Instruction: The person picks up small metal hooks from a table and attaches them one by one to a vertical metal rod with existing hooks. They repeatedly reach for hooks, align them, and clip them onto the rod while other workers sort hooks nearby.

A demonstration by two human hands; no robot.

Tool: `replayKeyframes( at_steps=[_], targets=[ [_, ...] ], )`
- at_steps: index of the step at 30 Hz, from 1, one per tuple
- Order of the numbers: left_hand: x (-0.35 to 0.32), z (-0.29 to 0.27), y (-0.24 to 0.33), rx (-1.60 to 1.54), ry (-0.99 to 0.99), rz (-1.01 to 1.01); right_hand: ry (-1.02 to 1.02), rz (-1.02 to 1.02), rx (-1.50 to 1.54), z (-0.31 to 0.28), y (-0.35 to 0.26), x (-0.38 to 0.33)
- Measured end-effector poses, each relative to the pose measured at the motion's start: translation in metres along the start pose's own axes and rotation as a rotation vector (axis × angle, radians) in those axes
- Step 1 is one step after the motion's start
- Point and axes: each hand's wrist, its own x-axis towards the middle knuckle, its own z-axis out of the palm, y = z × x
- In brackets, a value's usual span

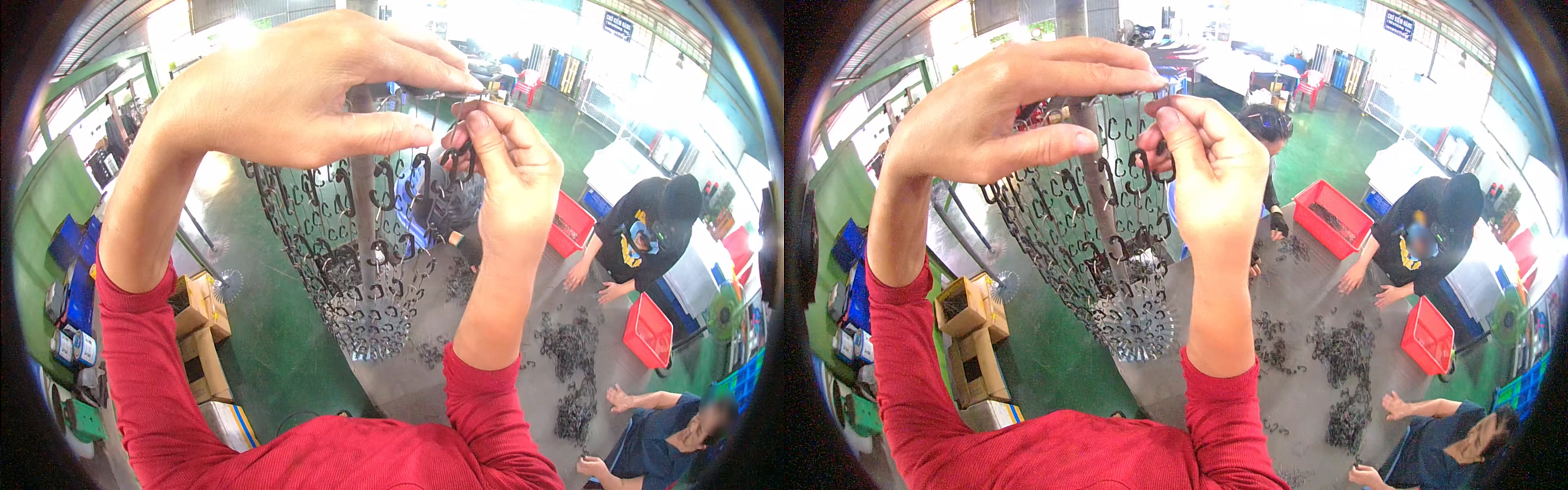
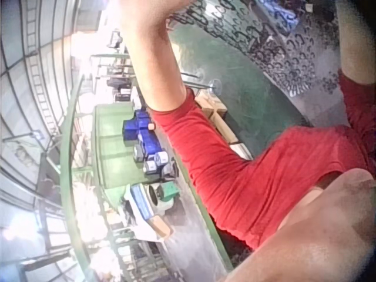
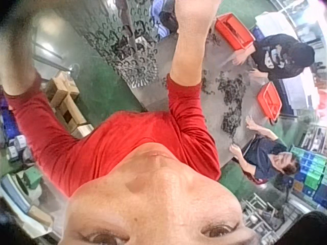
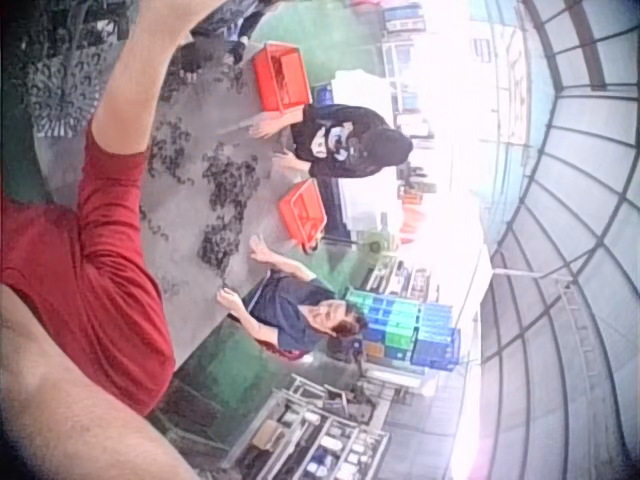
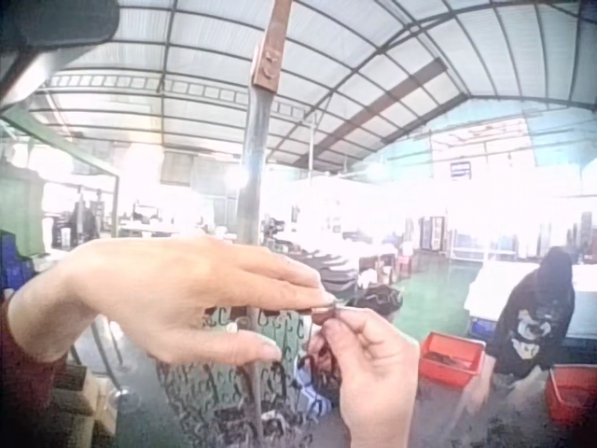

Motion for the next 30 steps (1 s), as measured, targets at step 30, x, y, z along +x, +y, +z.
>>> replayKeyframes(
  at_steps=[30],
  targets=[
    [0.018,0.009,-0.002,-0.127,0.011,0.152,0.298,-0.113,-0.127,-0.062,-0.007,-0.008]
  ],
)
